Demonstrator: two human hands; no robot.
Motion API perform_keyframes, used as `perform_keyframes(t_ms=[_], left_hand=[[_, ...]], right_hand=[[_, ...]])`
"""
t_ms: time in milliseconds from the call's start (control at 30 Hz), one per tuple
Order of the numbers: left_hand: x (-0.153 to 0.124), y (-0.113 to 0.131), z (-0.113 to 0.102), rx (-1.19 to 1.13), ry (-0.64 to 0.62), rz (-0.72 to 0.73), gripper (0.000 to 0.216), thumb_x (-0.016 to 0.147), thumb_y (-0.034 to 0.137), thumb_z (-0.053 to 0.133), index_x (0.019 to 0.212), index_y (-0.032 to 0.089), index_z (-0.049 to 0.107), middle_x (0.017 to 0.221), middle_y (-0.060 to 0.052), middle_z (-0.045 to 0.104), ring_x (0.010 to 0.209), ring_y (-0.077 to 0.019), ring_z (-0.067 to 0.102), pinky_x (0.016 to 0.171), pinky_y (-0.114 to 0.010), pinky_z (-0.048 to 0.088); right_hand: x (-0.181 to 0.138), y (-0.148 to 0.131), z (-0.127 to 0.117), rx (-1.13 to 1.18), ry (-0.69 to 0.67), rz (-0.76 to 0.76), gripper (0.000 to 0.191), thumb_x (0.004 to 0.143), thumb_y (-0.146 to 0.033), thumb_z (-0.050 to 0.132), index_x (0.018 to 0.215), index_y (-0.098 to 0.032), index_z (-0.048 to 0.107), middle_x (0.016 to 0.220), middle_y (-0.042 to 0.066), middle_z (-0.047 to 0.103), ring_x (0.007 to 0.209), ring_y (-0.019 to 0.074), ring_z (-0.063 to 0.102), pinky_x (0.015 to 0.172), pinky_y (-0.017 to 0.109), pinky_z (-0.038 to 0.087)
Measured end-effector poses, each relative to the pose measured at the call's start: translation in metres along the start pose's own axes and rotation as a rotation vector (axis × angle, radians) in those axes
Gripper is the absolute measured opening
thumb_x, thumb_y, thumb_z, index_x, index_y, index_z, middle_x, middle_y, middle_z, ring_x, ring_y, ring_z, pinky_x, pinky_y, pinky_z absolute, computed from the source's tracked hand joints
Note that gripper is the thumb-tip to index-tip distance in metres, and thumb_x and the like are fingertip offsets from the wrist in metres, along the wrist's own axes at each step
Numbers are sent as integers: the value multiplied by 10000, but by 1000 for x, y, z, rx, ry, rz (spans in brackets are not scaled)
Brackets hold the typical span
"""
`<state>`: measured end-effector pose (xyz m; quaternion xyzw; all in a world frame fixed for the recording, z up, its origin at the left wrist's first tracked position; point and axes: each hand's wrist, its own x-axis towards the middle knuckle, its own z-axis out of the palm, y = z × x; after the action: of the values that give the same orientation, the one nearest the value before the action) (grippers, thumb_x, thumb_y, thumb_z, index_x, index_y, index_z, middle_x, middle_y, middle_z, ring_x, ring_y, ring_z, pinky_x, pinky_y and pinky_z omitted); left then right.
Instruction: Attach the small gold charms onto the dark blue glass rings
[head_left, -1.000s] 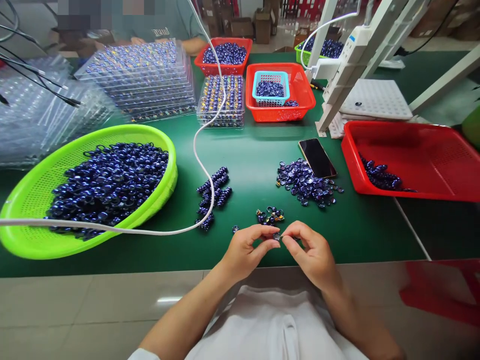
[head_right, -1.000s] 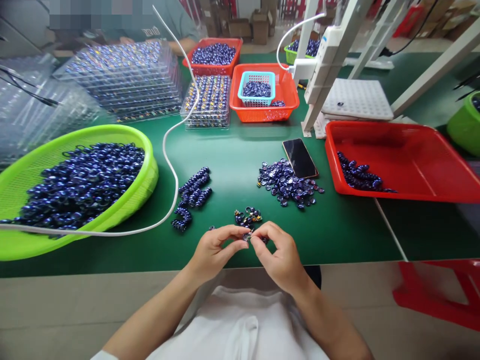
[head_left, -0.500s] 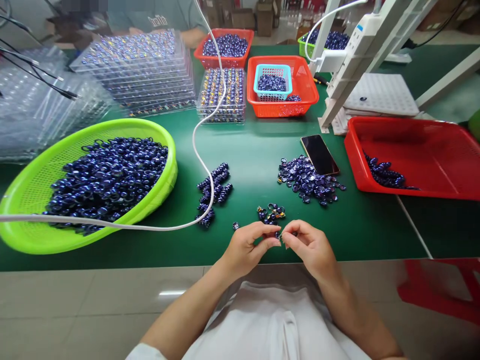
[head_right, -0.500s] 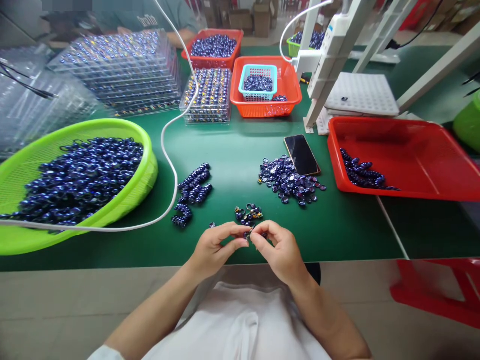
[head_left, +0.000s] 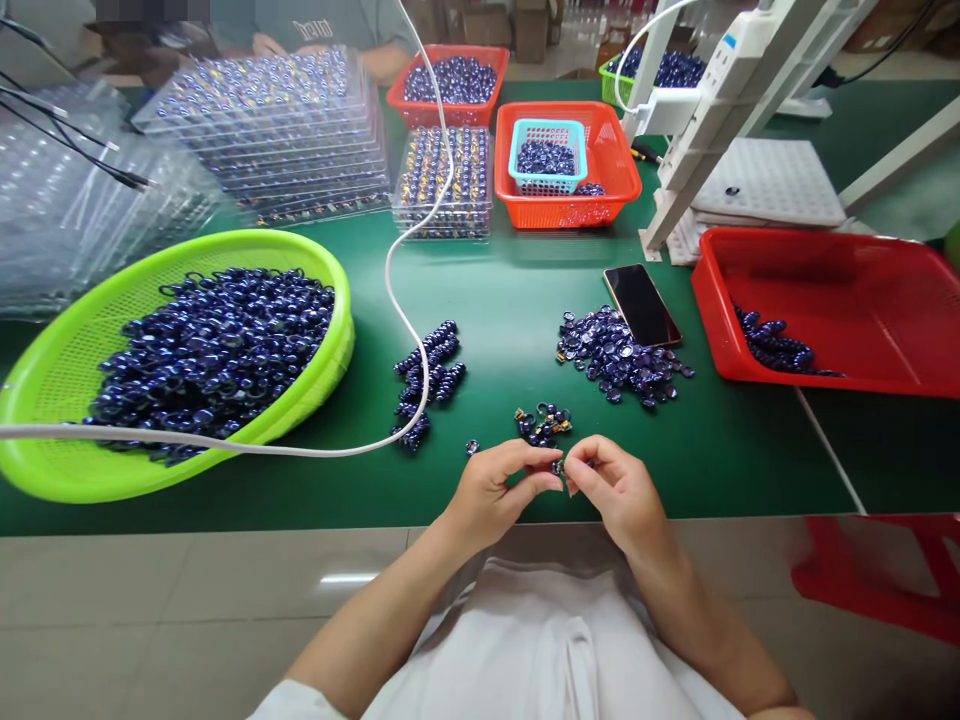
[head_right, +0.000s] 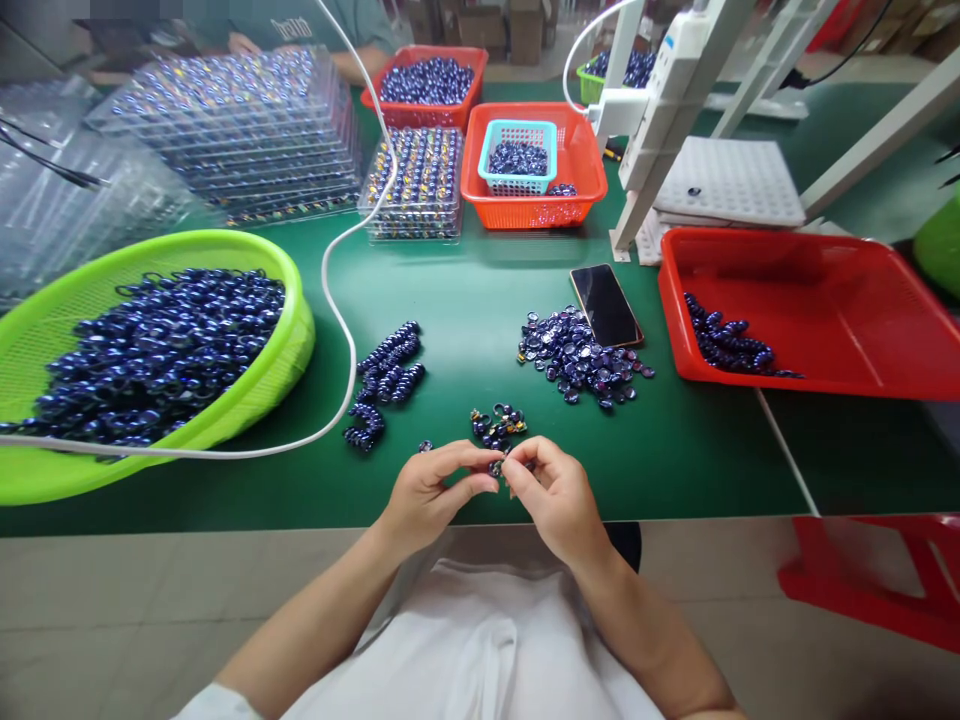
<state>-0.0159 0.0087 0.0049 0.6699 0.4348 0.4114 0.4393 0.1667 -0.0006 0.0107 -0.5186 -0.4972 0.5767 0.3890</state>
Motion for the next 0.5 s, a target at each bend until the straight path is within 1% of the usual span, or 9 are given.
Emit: perform_keyframes(t_ms=[233,500], left_hand=[[0,-1,2,-58,13,-42,224,860,354,700,988,185,776,809,-72,763,697,-170,686,659,-264,528],[-1,-5,3,-159,-24,-97,224,849,333,713,997,178,779,830,-76,768,716,-175,688,682,-269,529]], right_hand=[[0,0,1,41,-18,7,245,890,-412,618,776,-195,596,679,-12,599,625,128,562,599,243,461],[0,7,-1,98,-69,22,238,884,-408,630,779,-199,588,677,-15,591,632,128,557,612,247,461]])
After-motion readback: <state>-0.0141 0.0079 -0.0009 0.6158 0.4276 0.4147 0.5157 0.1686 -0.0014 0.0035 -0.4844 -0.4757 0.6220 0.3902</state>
